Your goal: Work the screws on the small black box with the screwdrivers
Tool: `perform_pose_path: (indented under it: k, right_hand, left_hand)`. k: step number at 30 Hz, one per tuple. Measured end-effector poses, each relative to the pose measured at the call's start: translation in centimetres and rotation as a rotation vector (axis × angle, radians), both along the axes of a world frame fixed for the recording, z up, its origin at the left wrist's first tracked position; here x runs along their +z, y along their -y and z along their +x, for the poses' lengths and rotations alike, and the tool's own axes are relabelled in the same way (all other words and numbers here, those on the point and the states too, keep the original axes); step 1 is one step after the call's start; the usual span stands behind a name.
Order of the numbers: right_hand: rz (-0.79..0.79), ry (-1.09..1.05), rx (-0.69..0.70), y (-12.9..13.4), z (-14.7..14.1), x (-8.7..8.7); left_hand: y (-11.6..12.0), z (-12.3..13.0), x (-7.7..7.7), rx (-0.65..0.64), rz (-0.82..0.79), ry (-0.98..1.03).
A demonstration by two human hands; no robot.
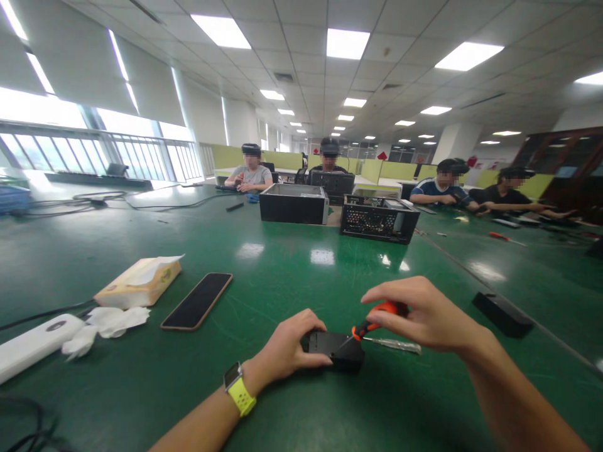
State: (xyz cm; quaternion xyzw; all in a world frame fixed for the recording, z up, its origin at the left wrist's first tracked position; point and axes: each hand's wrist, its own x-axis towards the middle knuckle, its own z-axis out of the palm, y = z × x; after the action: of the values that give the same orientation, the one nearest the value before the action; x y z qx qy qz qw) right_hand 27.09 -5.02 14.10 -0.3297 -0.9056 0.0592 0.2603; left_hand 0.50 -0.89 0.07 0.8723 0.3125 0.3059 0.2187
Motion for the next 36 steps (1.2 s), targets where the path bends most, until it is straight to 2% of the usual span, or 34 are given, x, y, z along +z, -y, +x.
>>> perform_pose_path:
  k: [4, 10, 16, 22, 28, 33, 36]
  right_hand:
    - [-0.058, -0.019, 0.085, 0.02, 0.16, 0.33]
    - [-0.035, 0.012, -0.042, 0.14, 0.22, 0.26]
    - [-0.069, 0.020, 0.044, 0.29, 0.17, 0.46]
    - [0.006, 0.066, -0.070, 0.21, 0.12, 0.15]
    - [-0.047, 0.057, 0.002, 0.33, 0.33, 0.38]
    - [-0.017, 0.079, -0.062, 0.20, 0.19, 0.20]
    - [-0.019, 0.066, -0.042, 0.15, 0.20, 0.22]
  left_hand:
    - [0.05, -0.02, 0.08, 0.000, -0.004, -0.002]
    - [0.02, -0.01, 0.08, 0.001, -0.001, -0.003]
    - [0.01, -0.01, 0.14, -0.005, 0.004, -0.001]
    - [0.01, -0.06, 0.06, -0.002, 0.005, -0.002]
    - [0.02, -0.03, 0.09, -0.001, 0.010, 0.002]
    - [0.01, -0.04, 0.06, 0.006, 0.011, -0.010]
    - [0.04, -0.05, 0.09, 0.007, 0.007, -0.012]
